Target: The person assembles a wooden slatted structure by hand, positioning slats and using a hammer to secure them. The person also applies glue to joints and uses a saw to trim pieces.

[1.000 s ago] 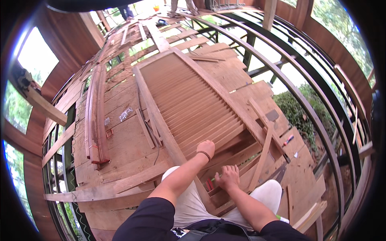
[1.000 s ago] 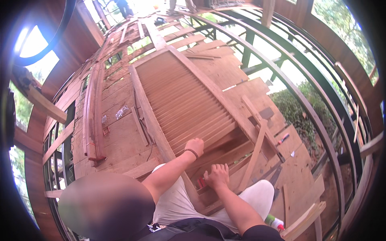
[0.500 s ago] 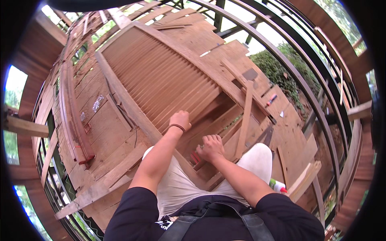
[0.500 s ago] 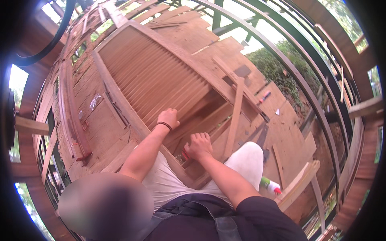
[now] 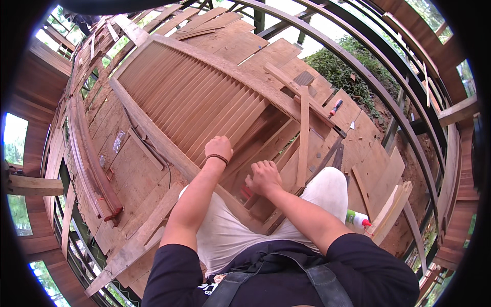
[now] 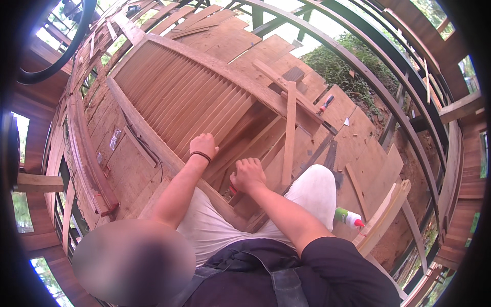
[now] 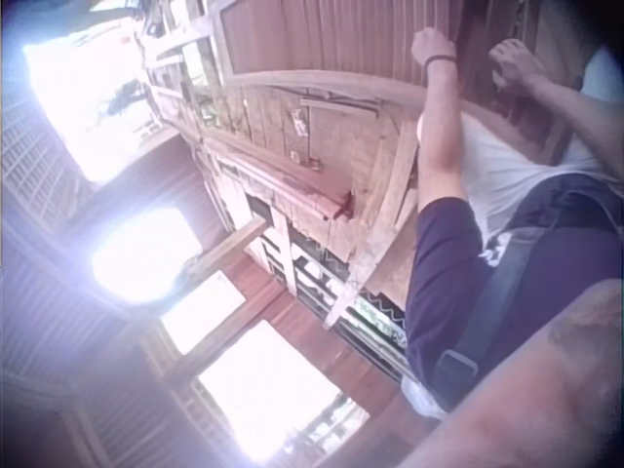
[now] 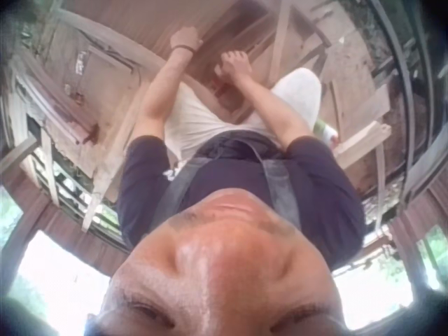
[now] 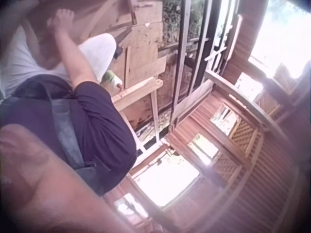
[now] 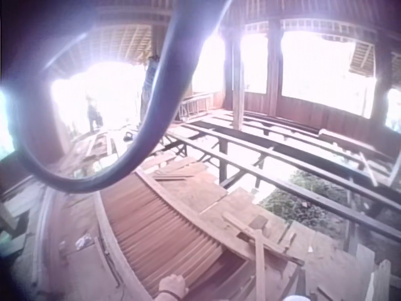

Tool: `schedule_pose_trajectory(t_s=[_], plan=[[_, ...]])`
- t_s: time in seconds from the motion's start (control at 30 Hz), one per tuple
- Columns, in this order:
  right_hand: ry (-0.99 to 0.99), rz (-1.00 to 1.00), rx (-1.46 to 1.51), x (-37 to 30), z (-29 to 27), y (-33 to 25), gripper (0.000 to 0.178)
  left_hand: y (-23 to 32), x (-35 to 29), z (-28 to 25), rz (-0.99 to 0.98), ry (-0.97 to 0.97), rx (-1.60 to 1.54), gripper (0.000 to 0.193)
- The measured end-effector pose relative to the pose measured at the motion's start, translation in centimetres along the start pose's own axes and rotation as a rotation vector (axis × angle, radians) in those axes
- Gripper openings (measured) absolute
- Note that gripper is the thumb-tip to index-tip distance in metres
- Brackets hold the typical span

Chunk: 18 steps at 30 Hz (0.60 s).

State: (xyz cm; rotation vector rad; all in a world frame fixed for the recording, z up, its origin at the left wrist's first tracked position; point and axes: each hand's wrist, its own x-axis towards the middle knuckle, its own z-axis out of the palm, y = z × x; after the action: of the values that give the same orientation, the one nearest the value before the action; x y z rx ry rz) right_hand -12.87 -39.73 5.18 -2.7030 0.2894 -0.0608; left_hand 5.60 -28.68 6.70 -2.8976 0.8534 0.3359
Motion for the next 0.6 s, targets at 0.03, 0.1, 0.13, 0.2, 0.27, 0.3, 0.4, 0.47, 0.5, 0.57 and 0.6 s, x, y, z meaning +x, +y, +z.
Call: schedule_pose_trajectory(t_s=[0.03,0.1,0.13,0.2,0.27,0.3,0.4,0.47,0.5,0.57,0.6], plan=[[0.012,-0.005,-0.006,0.0,0.0,0.0,0.03,0.0,-0.2,0.3,0.013,0.01,0.003,0.037],[0.027,-0.009,-0.011,0.0,-0.1,-0.1,0.028,0.1,-0.6,1.0,0.008,0.08,0.053,0.033],[0.032,-0.007,-0.01,0.0,-0.2,-0.1,0.028,0.2,-0.6,1.3,0.022,0.118,0.061,0.032],[0.025,0.0,-0.01,0.0,-0.2,-0.1,0.027,0.2,-0.7,1.8,0.063,0.124,0.062,0.03],[0.012,0.001,-0.022,0.0,-0.2,0.0,0.026,0.0,-0.6,1.9,0.044,0.101,-0.004,0.038],[0.021,-0.001,-0.018,0.0,-0.1,0.0,0.026,-0.1,-0.5,1.9,0.027,0.079,-0.027,0.041],[0.037,-0.012,-0.012,0.0,0.2,0.2,0.027,-0.1,-0.3,1.7,0.031,0.046,-0.069,0.04],[0.062,-0.01,0.012,0.0,0.3,0.2,0.027,0.0,-0.1,1.5,0.042,0.073,-0.051,0.04],[0.044,-0.006,0.007,0.0,0.4,0.1,0.027,0.1,-0.3,1.5,0.049,0.049,-0.04,0.04],[0.061,-0.019,-0.014,0.1,0.3,0.0,0.028,0.2,-0.3,1.4,0.039,0.048,-0.074,0.04],[0.043,-0.017,-0.005,0.1,0.3,0.0,0.028,0.2,-0.4,1.3,0.022,0.023,-0.069,0.04]])
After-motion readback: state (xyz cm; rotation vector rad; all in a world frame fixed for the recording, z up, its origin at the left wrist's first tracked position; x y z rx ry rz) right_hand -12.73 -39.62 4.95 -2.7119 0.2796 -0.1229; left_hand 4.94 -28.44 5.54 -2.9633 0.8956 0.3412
